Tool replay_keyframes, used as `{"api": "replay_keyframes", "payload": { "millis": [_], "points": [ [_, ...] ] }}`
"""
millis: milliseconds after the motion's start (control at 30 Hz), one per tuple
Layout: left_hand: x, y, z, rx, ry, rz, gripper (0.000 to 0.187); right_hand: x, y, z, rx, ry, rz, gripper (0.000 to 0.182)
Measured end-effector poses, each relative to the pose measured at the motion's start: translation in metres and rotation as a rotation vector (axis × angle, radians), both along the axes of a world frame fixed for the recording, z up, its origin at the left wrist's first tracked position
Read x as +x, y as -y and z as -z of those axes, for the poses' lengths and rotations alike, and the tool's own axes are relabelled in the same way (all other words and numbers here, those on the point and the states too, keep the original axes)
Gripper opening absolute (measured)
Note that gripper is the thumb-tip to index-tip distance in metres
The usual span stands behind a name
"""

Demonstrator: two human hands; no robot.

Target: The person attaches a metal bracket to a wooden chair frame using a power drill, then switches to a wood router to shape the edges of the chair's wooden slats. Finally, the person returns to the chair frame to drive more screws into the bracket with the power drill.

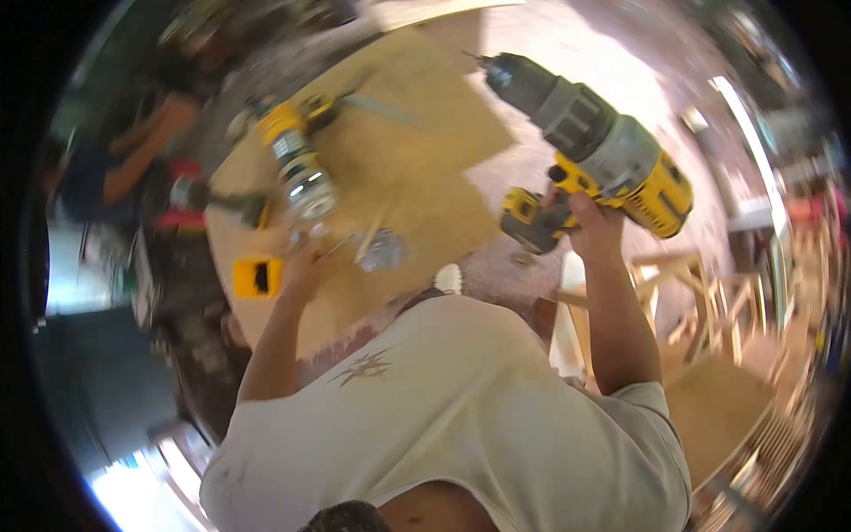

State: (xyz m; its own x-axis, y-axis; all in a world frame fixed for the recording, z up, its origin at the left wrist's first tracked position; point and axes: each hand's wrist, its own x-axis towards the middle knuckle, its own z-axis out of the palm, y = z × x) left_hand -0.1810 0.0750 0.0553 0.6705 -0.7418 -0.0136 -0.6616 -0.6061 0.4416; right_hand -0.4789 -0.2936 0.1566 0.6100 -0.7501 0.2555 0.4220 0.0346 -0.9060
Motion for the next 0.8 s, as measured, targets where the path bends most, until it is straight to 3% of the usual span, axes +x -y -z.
{"api": "replay_keyframes", "payload": {
  "millis": [67,100,133,200,233,300,367,400,433,467,500,567,633,800],
  "points": [
    [0.014,-0.002,0.011,0.335,-0.101,-0.022,0.018,-0.065,0.018,0.015,-0.121,-0.047,-0.16,0.029],
    [0.003,0.01,-0.01,0.276,-0.059,0.022,0.019,-0.099,0.01,0.013,-0.116,-0.074,-0.094,0.028],
    [0.019,-0.003,0.015,0.106,0.162,0.293,0.016,-0.127,0.001,0.01,-0.112,-0.1,-0.033,0.027],
    [-0.021,0.049,-0.022,0.037,-0.158,0.149,0.013,-0.202,-0.016,0.013,0.07,-0.672,0.107,0.024],
    [-0.049,0.082,-0.036,0.044,-0.163,0.227,0.013,-0.237,-0.028,0.02,0.097,-0.676,0.183,0.024],
    [-0.118,0.141,-0.055,0.004,-0.622,0.21,0.018,-0.293,-0.056,0.044,0.017,-0.558,0.266,0.024],
    [-0.183,0.2,-0.046,0.009,-0.74,0.436,0.024,-0.34,-0.086,0.07,0.056,-0.608,0.389,0.026],
    [-0.212,0.224,-0.013,-0.093,-0.871,0.509,0.026,-0.364,-0.099,0.079,0.088,-0.661,0.465,0.028],
    [-0.243,0.257,-0.002,0.082,-0.693,0.676,0.024,-0.386,-0.11,0.085,0.095,-0.65,0.486,0.028],
    [-0.3,0.28,-0.028,0.093,-0.905,0.682,0.019,-0.407,-0.124,0.09,0.197,-0.751,0.553,0.029],
    [-0.333,0.304,-0.017,0.139,-1.004,0.757,0.021,-0.426,-0.136,0.094,0.3,-0.851,0.618,0.029],
    [-0.387,0.348,-0.005,0.19,-1.01,0.888,0.024,-0.45,-0.159,0.093,0.334,-0.766,0.71,0.028],
    [-0.431,0.388,0.011,0.151,-0.555,1.157,0.022,-0.479,-0.178,0.11,0.278,-0.656,0.807,0.024],
    [-0.494,0.448,0.028,0.176,-0.666,1.261,0.017,-0.478,-0.199,0.1,0.394,-0.472,0.915,0.022]
  ]
}}
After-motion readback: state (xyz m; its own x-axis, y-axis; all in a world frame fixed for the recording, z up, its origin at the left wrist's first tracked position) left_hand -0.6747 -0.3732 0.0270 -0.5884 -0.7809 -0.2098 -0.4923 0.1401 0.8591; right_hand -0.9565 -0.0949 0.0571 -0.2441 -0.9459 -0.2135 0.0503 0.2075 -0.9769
